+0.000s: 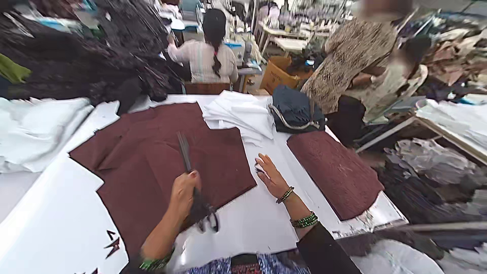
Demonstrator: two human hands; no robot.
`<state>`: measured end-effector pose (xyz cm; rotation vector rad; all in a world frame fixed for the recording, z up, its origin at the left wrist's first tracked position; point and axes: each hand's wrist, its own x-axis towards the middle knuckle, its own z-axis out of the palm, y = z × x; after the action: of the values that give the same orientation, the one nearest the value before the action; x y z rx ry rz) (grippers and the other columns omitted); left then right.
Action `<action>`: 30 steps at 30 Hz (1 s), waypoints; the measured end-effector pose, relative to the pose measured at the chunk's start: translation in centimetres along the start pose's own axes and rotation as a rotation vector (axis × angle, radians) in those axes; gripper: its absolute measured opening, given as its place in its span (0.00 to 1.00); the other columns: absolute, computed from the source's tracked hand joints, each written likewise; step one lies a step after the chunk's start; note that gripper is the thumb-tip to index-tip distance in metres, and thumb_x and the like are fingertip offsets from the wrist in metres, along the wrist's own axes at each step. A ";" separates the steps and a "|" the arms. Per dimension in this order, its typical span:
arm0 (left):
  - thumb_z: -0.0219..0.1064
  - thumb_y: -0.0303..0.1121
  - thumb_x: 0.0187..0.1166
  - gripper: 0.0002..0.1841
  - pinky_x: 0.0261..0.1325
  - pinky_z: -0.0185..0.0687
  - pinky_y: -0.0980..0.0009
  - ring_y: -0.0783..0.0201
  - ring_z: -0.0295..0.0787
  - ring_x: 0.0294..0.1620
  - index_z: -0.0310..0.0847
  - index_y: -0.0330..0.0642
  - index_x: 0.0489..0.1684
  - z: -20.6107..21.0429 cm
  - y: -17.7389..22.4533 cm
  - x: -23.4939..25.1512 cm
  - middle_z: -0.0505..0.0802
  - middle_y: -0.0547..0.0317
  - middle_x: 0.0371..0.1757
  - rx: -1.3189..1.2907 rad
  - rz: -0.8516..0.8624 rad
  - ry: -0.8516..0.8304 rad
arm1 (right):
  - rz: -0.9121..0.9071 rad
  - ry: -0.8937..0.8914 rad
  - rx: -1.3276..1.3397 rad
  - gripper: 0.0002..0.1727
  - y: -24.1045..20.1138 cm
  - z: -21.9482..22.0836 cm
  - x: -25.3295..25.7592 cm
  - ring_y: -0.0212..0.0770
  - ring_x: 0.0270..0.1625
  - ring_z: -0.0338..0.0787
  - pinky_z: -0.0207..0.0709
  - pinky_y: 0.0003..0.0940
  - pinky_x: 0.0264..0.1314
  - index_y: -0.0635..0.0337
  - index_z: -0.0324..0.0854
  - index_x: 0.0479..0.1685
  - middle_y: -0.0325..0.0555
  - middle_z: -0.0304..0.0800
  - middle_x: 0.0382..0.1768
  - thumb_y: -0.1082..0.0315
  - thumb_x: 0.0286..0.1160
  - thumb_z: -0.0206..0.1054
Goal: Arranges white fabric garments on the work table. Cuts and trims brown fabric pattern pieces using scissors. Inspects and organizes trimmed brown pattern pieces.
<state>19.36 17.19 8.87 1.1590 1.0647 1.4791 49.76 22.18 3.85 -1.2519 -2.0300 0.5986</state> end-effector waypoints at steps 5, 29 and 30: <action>0.45 0.33 0.89 0.18 0.19 0.68 0.89 0.89 0.71 0.14 0.70 0.57 0.23 -17.7 5.7 -3.8 0.78 0.87 0.15 0.228 0.052 0.525 | 0.314 -0.426 -0.451 0.33 0.0 1.5 2.3 0.62 0.96 0.40 0.31 0.65 0.94 0.64 0.53 0.93 0.58 0.46 0.94 0.58 0.94 0.46; 0.78 0.42 0.70 0.39 0.82 0.67 0.44 0.39 0.77 0.79 0.69 0.23 0.76 -59.6 -5.0 -17.8 0.82 0.27 0.73 0.823 -0.841 0.991 | -0.189 -0.097 -0.192 0.20 -15.9 17.7 -8.1 0.71 0.64 0.88 0.54 0.80 0.77 0.71 0.90 0.30 0.66 0.94 0.52 0.61 0.78 0.63; 0.76 0.41 0.74 0.37 0.80 0.68 0.42 0.35 0.78 0.78 0.69 0.21 0.76 -59.7 -5.0 -17.6 0.82 0.24 0.72 0.834 -0.819 0.970 | -0.182 -0.085 -0.201 0.20 -15.8 17.8 -8.2 0.71 0.64 0.88 0.56 0.79 0.77 0.71 0.90 0.30 0.66 0.93 0.51 0.61 0.78 0.63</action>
<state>-36.55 -3.87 -9.18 0.2641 2.5959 0.8588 29.78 7.29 0.20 -1.1533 -2.2909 0.3747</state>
